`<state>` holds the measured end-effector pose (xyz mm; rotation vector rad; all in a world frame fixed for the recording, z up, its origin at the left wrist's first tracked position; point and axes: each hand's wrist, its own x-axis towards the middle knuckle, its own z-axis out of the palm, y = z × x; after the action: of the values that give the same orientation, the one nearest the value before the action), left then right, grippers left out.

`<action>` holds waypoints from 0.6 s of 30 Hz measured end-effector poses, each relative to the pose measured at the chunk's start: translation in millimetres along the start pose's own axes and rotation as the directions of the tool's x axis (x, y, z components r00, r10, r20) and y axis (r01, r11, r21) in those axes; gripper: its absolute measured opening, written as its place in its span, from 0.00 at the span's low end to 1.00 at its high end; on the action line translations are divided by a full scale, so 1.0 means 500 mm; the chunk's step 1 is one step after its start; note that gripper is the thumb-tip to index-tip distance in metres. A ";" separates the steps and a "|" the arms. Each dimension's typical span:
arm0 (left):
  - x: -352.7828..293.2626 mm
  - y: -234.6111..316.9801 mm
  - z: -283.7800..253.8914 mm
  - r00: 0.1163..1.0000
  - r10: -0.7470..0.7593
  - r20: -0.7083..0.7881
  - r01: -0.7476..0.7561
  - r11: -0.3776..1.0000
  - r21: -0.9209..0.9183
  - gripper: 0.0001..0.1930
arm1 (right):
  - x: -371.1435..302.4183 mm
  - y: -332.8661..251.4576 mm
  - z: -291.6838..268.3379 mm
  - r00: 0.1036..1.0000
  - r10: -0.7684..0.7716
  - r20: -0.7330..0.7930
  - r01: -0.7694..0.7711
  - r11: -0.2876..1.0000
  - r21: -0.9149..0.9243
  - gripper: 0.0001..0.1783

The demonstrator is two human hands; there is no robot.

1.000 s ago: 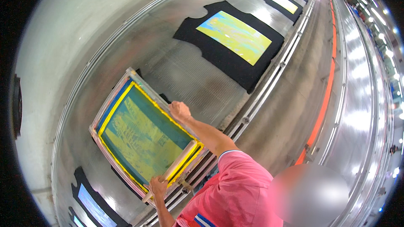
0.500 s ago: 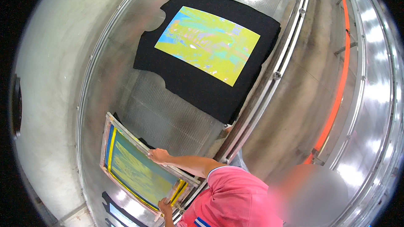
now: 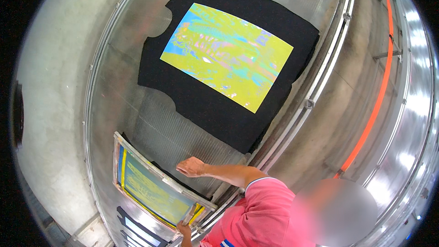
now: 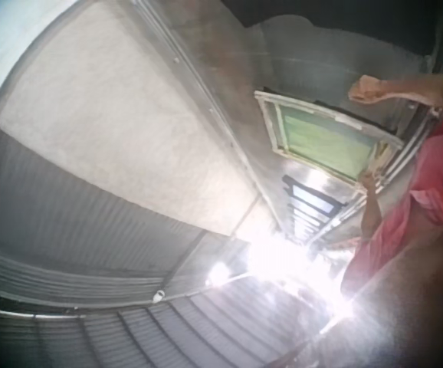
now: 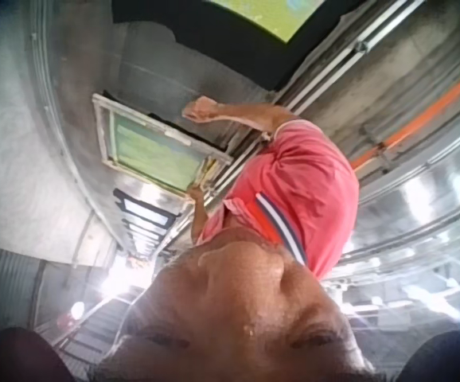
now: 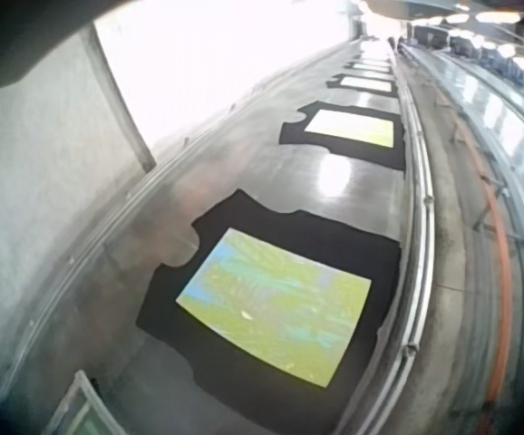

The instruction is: The person performs screen printing on a series of black t-shirts laid out on a conveyor. They repeatedly apply yellow ink to a screen, pull it across the fabric with a squeegee, and lift the screen to reveal the printed design.

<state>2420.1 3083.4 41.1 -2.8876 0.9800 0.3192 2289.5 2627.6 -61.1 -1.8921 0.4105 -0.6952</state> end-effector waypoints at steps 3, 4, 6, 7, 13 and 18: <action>0.001 0.010 -0.006 0.996 -0.070 0.048 0.067 0.997 0.045 0.24 | -0.003 -0.004 0.010 1.000 -0.004 0.019 0.005 0.999 -0.047 0.12; 0.002 0.014 -0.006 0.996 -0.075 0.045 0.073 0.996 0.043 0.22 | -0.002 -0.005 0.009 0.999 0.007 0.044 -0.004 0.998 -0.056 0.13; 0.001 0.023 -0.006 0.996 -0.083 0.039 0.082 0.996 0.037 0.19 | 0.000 -0.008 0.009 0.995 0.031 0.093 -0.024 0.997 -0.076 0.13; 0.005 0.022 -0.009 0.991 -0.115 0.071 0.112 0.993 0.033 0.18 | -0.001 -0.006 0.011 0.994 0.037 0.106 -0.030 0.997 -0.067 0.13; 0.010 0.047 -0.008 0.945 -0.324 0.053 0.328 0.923 -0.203 0.18 | -0.006 -0.002 0.021 0.991 0.035 0.126 -0.025 0.996 -0.081 0.11; 0.021 0.035 -0.018 0.961 -0.214 0.176 0.217 0.976 0.005 0.16 | -0.005 -0.004 0.022 0.993 0.035 0.113 -0.024 0.995 -0.095 0.08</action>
<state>2418.9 3062.1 47.4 -2.8811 0.6314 0.5539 2294.7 2637.8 -63.4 -1.9992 0.4022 -0.5527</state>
